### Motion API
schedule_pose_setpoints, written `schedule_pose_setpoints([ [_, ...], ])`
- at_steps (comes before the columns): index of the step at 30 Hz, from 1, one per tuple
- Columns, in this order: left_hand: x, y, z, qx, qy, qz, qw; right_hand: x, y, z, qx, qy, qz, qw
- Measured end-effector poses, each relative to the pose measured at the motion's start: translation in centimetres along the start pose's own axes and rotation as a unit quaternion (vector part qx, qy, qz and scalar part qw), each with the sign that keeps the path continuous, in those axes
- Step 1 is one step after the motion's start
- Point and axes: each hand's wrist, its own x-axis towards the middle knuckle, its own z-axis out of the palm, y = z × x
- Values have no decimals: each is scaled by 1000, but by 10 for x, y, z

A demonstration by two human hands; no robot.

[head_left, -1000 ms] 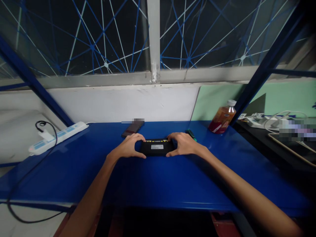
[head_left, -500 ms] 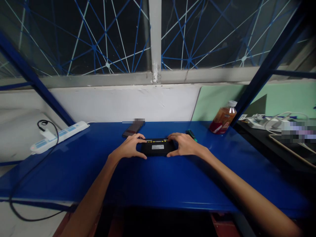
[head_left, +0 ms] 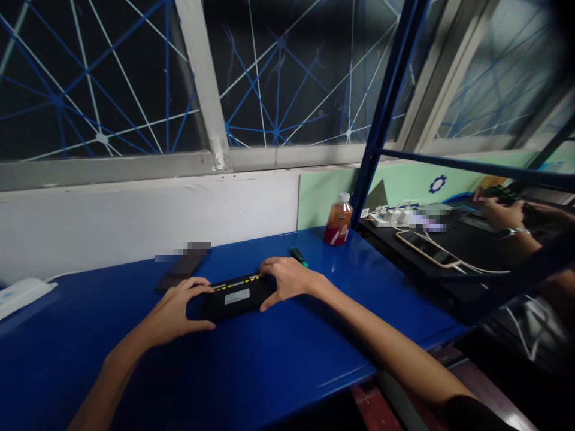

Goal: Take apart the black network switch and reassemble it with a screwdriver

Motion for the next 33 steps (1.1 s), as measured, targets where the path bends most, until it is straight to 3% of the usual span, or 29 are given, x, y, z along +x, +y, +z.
schedule_pose_setpoints([
  [16,1,29,-1,-40,7,-5,999,-8,11,-1,10,4,3,1000],
  [26,1,38,3,-36,28,-12,999,-11,16,0,24,10,0,1000],
  [33,1,37,4,-40,6,-7,999,-16,15,1,39,19,-1,999],
])
